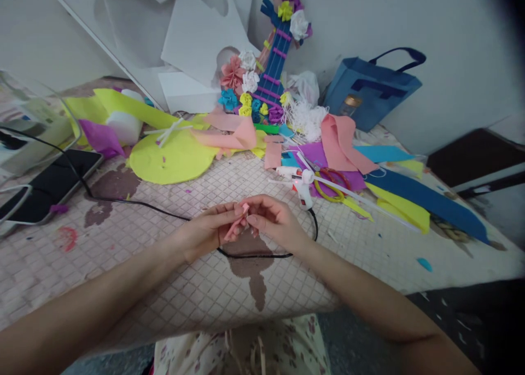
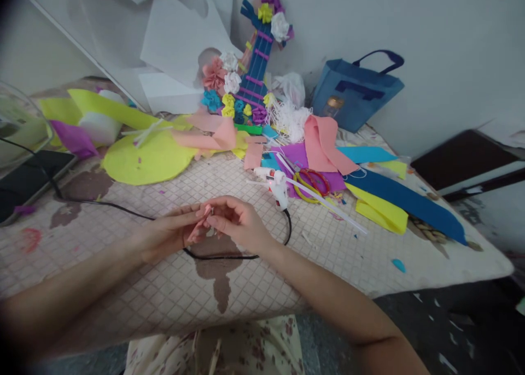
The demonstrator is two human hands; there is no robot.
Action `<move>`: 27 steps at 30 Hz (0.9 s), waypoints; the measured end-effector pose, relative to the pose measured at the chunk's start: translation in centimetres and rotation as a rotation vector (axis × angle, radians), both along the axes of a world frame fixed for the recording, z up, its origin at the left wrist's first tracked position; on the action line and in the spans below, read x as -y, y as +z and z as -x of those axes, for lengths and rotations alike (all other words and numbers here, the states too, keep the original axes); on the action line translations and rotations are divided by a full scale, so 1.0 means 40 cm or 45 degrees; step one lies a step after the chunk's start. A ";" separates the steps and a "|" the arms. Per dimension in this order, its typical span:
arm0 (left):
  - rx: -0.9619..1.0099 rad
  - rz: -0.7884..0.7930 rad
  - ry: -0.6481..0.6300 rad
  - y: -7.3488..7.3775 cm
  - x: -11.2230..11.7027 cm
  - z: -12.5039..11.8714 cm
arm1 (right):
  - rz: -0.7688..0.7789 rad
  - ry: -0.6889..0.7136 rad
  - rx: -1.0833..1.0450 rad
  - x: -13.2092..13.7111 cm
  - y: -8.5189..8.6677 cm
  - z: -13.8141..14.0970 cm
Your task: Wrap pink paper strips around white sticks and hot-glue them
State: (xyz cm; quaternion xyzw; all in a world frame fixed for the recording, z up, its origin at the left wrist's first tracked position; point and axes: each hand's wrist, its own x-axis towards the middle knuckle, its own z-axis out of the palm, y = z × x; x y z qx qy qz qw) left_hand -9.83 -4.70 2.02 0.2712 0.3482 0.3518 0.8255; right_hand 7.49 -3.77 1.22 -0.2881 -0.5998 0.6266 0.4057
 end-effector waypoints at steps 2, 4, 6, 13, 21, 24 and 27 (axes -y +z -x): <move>0.026 0.011 -0.037 -0.001 -0.001 0.002 | 0.046 0.026 -0.047 0.000 0.001 0.002; 0.038 -0.004 -0.066 -0.003 0.000 0.003 | 0.062 0.039 -0.061 0.002 0.001 0.002; 0.035 -0.047 -0.080 -0.006 0.001 0.003 | 0.061 0.037 -0.054 0.004 0.001 0.001; -0.086 -0.341 -0.079 -0.011 0.005 0.002 | -0.020 0.024 -0.014 0.009 0.008 -0.003; -1.026 -1.571 0.258 0.013 0.015 0.016 | 0.035 0.013 -0.130 0.004 -0.002 0.003; -1.277 -2.100 0.337 0.003 0.010 0.029 | 0.031 0.062 -0.168 0.003 -0.006 0.004; -1.369 -2.324 0.356 -0.007 0.004 0.037 | 0.009 0.066 -0.175 0.005 -0.006 0.005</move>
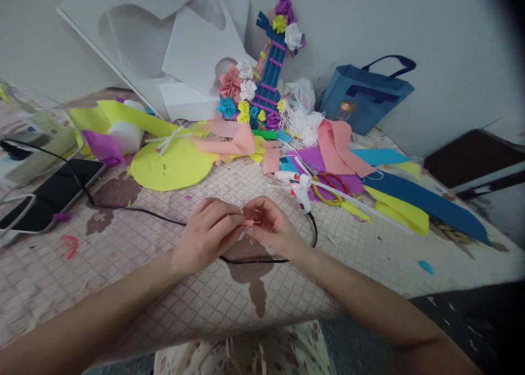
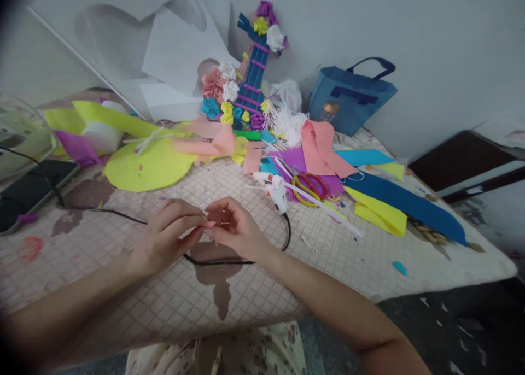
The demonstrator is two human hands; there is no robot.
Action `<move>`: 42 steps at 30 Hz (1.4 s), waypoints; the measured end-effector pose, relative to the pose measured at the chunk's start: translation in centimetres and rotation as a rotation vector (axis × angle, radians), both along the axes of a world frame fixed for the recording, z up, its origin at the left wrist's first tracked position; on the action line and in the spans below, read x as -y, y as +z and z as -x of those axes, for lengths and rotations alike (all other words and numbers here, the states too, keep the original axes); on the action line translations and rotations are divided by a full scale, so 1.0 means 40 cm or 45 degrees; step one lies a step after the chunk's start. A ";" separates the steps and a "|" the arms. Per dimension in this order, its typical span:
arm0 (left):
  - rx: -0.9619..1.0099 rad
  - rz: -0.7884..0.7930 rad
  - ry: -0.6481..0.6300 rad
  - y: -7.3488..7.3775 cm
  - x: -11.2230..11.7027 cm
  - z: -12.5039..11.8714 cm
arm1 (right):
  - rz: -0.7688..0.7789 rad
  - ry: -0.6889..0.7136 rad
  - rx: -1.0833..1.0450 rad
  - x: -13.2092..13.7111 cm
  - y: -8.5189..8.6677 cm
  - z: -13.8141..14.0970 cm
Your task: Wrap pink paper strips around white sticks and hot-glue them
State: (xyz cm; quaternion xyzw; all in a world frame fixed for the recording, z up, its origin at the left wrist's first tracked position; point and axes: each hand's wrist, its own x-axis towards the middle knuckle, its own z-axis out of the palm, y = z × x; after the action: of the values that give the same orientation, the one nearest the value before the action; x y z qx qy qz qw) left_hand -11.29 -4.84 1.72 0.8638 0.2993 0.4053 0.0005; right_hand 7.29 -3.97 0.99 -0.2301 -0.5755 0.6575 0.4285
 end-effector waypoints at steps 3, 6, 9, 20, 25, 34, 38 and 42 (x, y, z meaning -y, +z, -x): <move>0.017 0.042 -0.016 0.000 0.002 -0.003 | -0.037 -0.037 0.024 0.004 0.003 -0.002; 0.194 0.345 -0.046 0.005 0.011 -0.013 | -0.085 -0.118 0.116 0.005 0.005 -0.003; 0.338 0.744 -0.004 0.007 0.015 -0.023 | -0.055 -0.235 0.197 -0.004 0.000 -0.002; 0.861 1.645 0.080 -0.006 -0.014 -0.030 | -0.455 -0.602 0.914 0.031 0.006 -0.171; 1.050 1.777 0.101 -0.022 -0.019 -0.037 | -0.540 -1.216 1.108 -0.008 -0.041 -0.294; 1.140 1.800 0.122 -0.024 -0.026 -0.031 | -0.556 -0.892 1.407 -0.137 -0.034 -0.246; 1.189 1.829 0.085 -0.021 -0.029 -0.030 | -0.537 -0.934 1.427 -0.151 -0.050 -0.241; 1.237 1.857 0.050 -0.015 -0.029 -0.031 | -0.564 -0.889 1.401 -0.137 -0.049 -0.250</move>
State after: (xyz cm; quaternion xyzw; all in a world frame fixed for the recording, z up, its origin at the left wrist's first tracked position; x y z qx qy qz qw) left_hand -10.06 -3.68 1.12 0.3747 0.4654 0.4358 0.6731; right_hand 17.30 1.49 -0.96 -0.6094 -0.7223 0.1353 0.2977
